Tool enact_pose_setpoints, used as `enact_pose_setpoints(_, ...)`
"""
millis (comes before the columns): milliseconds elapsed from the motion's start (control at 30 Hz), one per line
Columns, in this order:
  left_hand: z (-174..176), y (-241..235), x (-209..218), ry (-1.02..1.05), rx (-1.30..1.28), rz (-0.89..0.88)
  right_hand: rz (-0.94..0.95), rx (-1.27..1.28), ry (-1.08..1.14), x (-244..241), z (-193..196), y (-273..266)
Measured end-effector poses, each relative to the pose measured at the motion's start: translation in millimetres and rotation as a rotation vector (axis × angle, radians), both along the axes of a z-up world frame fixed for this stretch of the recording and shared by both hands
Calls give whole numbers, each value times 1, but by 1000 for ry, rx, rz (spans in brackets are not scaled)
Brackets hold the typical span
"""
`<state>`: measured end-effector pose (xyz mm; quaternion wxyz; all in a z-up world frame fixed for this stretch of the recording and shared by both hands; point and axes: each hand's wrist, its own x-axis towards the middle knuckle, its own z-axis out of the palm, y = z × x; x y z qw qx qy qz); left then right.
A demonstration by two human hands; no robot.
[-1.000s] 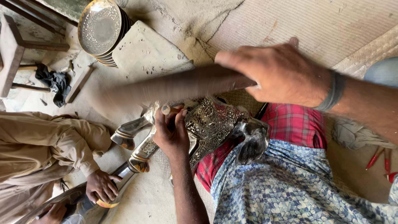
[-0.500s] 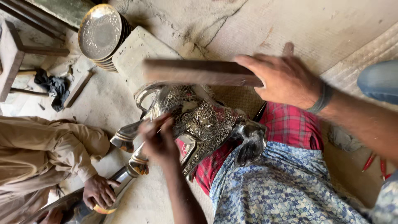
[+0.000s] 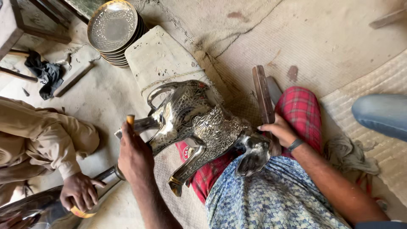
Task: The person uses a chisel and hammer to engrave intricate patterns onto a silver elephant figurine. They repeatedly strike the chisel with the hammer to create detailed designs on the figurine's surface.
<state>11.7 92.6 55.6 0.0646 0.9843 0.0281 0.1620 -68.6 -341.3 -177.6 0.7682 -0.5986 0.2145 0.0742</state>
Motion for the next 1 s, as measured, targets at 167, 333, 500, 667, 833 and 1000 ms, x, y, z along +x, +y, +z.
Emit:
enact_pose_setpoints(167, -23, 44, 5, -185, -154, -108, -93, -143, 6, 8, -7, 4)
enact_pose_setpoints(333, -37, 69, 20, -162, -244, -94, -145, -384, -111, -8, 2, -8)
enact_pose_setpoints(500, -45, 67, 38, -202, -256, -89, -172, -660, -64, -16, 10, -14)
enact_pose_setpoints(667, -52, 72, 66, -220, -206, -129, -212, -98, 26, -27, -2, 7)
enact_pose_setpoints(833, -63, 75, 89, -361, -174, -232, -302, -68, -32, -37, -5, 41)
enact_pose_setpoints(1000, -66, 72, 74, -436, -85, -193, -323, -149, -54, -36, -3, 53)
